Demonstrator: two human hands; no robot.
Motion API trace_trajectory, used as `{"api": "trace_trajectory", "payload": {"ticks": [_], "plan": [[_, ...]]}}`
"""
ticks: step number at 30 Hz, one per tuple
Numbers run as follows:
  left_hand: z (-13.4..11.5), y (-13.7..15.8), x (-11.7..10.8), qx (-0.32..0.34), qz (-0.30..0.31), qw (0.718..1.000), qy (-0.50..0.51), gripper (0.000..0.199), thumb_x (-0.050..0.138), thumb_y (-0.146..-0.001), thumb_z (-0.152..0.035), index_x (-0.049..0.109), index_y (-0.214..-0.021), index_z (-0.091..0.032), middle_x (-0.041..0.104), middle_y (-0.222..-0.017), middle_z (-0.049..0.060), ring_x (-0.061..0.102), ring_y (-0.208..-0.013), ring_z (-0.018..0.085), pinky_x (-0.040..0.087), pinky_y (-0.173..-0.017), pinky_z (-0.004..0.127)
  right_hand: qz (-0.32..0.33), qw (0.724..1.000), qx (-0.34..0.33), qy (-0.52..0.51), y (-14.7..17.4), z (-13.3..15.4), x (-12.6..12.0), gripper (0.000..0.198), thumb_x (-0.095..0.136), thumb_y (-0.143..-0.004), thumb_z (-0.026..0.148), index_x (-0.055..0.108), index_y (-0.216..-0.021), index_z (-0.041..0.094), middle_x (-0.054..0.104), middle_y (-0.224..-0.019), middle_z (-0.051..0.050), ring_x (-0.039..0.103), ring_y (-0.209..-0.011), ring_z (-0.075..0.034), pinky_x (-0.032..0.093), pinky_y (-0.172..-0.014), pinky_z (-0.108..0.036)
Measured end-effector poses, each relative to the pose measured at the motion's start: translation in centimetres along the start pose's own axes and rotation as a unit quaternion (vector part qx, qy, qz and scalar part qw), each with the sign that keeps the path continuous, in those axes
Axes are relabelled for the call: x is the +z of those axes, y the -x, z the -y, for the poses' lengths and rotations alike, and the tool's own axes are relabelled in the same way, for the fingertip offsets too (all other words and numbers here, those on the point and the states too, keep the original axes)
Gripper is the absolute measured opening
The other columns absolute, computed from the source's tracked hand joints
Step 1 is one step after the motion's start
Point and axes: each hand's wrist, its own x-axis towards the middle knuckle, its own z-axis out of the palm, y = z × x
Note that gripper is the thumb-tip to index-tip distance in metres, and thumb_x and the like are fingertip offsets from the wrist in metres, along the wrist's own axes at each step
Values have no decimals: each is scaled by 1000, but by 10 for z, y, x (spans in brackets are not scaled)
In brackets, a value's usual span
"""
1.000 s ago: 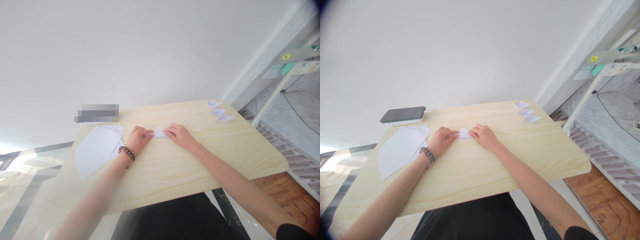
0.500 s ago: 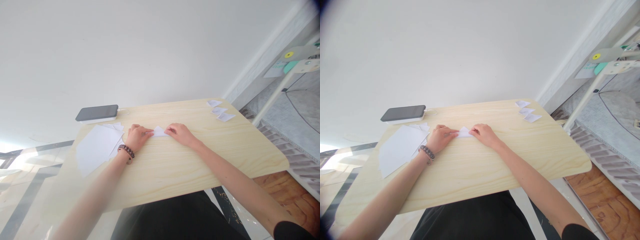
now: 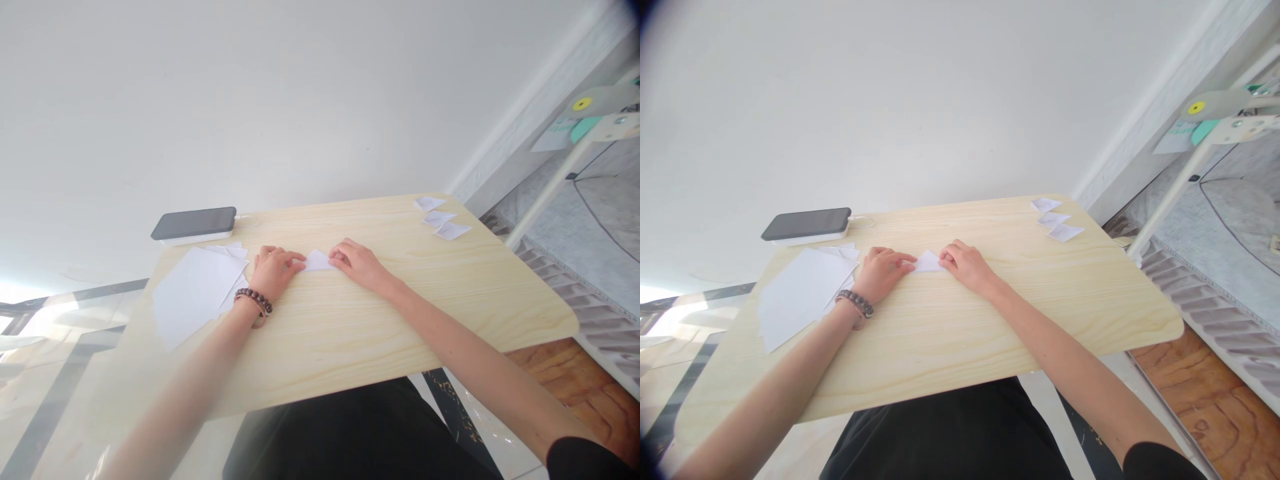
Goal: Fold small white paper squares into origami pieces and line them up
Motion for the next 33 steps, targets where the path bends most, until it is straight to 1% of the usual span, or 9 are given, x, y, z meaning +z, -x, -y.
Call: {"api": "trace_trajectory", "payload": {"ticks": [3,5,8,10,12,15,21,27,33], "plan": [[-1,0,-2,-3,9,1000,-11,24,48,-79,-44,63,-94,-33,59,-80,3,39,-95,26,29,-83,43,-5,1000,-11,13,2,1,1,13,48,-82,23,56,-92,21,49,-91,-3,52,-79,-13,40,-73,-27],[-1,0,-3,-2,17,1000,-14,24,47,-80,-43,62,-96,-34,59,-82,3,39,-97,27,29,-82,43,-14,999,-29,32,4,2,1,17,46,-83,21,57,-96,22,46,-94,-4,50,-77,-12,40,-73,-27],[0,0,-3,0,26,1000,-10,24,45,-81,-41,61,-98,-35,59,-85,2,38,-99,27,28,-83,44,-15,995,-76,69,5,4,2,25,40,-85,17,59,-98,26,43,-92,-3,46,-72,-11,39,-68,-25],[1,-1,-3,-1,27,1000,-8,24,44,-81,-40,61,-98,-36,59,-86,2,38,-100,27,27,-83,44,-6,988,-113,102,5,5,2,31,38,-85,14,60,-100,30,43,-92,-3,43,-75,-13,38,-68,-25],[1,-1,-3,-3,24,1000,-8,23,45,-81,-41,61,-97,-36,59,-87,2,38,-99,27,28,-83,43,14,980,-149,129,3,6,2,34,38,-85,13,60,-101,33,45,-95,-3,42,-81,-15,37,-73,-28],[1,-1,-2,0,15,1000,-9,23,47,-80,-42,63,-95,-35,58,-88,2,39,-98,26,28,-84,43,44,973,-180,136,0,6,1,36,37,-86,12,60,-102,35,46,-101,-3,41,-85,-16,36,-79,-30],[2,-2,-3,2,16,1000,-15,24,47,-80,-42,63,-95,-35,58,-88,2,40,-97,26,28,-84,43,38,981,-168,95,2,2,0,46,35,-82,3,62,-99,36,45,-101,-2,41,-83,-14,37,-75,-27],[1,-2,-4,-1,19,1000,-16,23,48,-79,-42,63,-95,-35,58,-90,2,40,-99,27,29,-84,43,32,982,-169,84,5,-9,-6,47,37,-78,-1,65,-91,34,47,-92,-2,40,-82,-15,39,-72,-27],[0,-1,-5,-6,21,1000,-18,22,48,-79,-41,63,-94,-35,58,-91,2,41,-98,27,29,-84,43,18,984,-163,67,10,-14,-16,43,39,-72,-4,67,-80,27,51,-84,-3,42,-82,-15,40,-69,-27]]}}
